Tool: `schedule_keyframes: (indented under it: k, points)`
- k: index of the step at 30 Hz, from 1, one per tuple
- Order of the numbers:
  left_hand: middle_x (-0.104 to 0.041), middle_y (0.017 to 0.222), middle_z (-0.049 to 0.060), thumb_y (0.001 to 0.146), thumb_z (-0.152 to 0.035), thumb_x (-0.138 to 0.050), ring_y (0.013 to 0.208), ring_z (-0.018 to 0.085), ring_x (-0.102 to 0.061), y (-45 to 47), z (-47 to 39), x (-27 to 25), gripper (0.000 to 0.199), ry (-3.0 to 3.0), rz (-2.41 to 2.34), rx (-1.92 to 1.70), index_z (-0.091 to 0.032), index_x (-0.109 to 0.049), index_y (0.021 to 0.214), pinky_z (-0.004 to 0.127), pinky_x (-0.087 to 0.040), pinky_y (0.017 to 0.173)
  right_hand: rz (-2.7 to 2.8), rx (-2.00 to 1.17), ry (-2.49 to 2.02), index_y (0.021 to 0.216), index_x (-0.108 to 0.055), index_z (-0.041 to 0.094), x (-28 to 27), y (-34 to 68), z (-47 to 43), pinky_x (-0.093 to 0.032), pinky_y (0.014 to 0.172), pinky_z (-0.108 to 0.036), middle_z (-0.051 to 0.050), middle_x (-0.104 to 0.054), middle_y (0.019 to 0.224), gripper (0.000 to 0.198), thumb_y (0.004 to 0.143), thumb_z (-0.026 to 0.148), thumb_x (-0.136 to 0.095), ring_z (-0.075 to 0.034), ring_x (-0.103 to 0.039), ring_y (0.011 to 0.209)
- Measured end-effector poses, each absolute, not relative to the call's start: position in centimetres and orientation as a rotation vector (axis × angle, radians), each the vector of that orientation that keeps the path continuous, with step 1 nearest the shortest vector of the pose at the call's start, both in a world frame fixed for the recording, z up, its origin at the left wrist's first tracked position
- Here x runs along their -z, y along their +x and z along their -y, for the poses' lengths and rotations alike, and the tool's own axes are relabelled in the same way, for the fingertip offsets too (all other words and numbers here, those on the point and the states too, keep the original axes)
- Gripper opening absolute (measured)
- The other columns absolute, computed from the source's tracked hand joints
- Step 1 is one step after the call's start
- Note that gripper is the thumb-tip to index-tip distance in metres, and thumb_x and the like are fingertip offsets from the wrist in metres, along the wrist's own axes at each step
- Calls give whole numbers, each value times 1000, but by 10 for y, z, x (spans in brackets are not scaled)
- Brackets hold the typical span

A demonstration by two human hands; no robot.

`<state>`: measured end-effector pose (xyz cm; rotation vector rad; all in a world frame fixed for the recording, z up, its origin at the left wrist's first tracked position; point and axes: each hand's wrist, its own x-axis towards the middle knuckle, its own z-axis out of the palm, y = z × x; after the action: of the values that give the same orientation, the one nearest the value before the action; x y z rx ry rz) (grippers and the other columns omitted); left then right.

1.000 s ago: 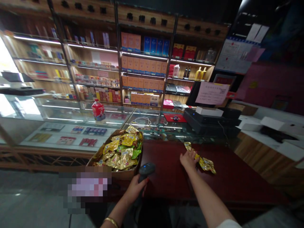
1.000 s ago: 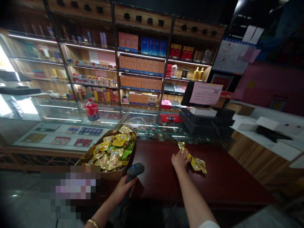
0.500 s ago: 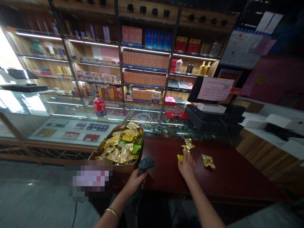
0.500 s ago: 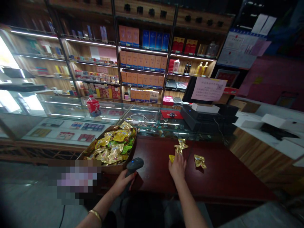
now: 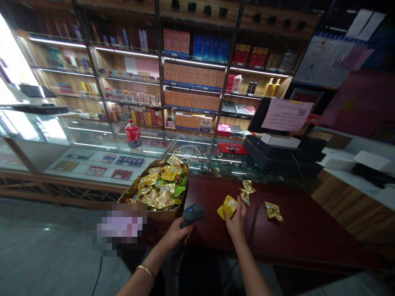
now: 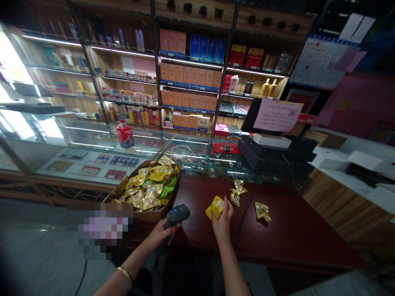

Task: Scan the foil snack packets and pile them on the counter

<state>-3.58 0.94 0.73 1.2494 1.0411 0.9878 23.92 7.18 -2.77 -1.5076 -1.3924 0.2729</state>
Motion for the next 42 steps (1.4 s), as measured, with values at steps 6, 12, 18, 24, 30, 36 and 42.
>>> schedule_keyframes:
  k: [6, 12, 18, 24, 30, 36, 42]
  points:
    - [-56, 51, -2, 70, -69, -74, 42, 11, -49, -39, -13, 0, 56, 1302, -1041, -982, -15, -61, 74, 23, -35, 44, 1437, -589, -1325, 157, -32, 23, 26, 228, -61, -57, 98, -43, -14, -63, 139, 79, 85, 35, -62, -28, -69, 116]
    - [-57, 48, 0, 69, -68, -75, 41, 11, -49, -40, -12, -3, 55, 1330, -998, -952, -14, -64, 67, 23, -34, 46, 1399, -803, -1238, 161, -23, 22, 23, 224, -58, -64, 80, -36, -9, -77, 115, 93, 81, 36, -69, -25, -78, 95]
    - [-55, 46, 0, 69, -69, -75, 40, 11, -47, -40, -11, -6, 55, 1308, -955, -963, -15, -64, 66, 23, -33, 45, 1377, -802, -1251, 156, -36, 20, 23, 223, -58, -64, 73, -33, -9, -80, 105, 90, 76, 34, -75, -24, -78, 80]
    - [-55, 47, 1, 71, -68, -74, 41, 11, -48, -39, -8, -11, 55, 1320, -958, -952, -16, -61, 60, 23, -33, 45, 1391, -849, -1218, 156, -36, 24, 21, 224, -55, -62, 88, -38, -10, -73, 125, 87, 78, 36, -73, -26, -76, 101]
    - [-52, 49, -4, 73, -68, -72, 38, 9, -45, -32, -9, -2, 54, 1193, -1012, -1068, -17, -59, 70, 21, -33, 40, 1299, -855, -1237, 161, -12, 15, 4, 218, -78, -63, 87, -41, -20, -64, 138, 100, 81, 48, -63, -27, -75, 106]
    - [-51, 47, -4, 76, -66, -70, 37, 9, -45, -31, -12, 3, 51, 1187, -1041, -1105, -17, -58, 69, 21, -33, 40, 1514, -722, -1364, 153, -36, 21, -73, 146, -142, -58, 93, -37, -12, -72, 126, 72, 87, 32, -62, -26, -72, 111]
    - [-53, 46, -4, 75, -65, -72, 36, 9, -45, -34, -13, 8, 51, 1151, -1035, -1106, -17, -57, 68, 21, -33, 38, 1910, -610, -1478, 127, -62, 18, -124, 39, -173, -53, 100, -51, -8, -68, 125, 37, 95, 35, -68, -25, -67, 112]
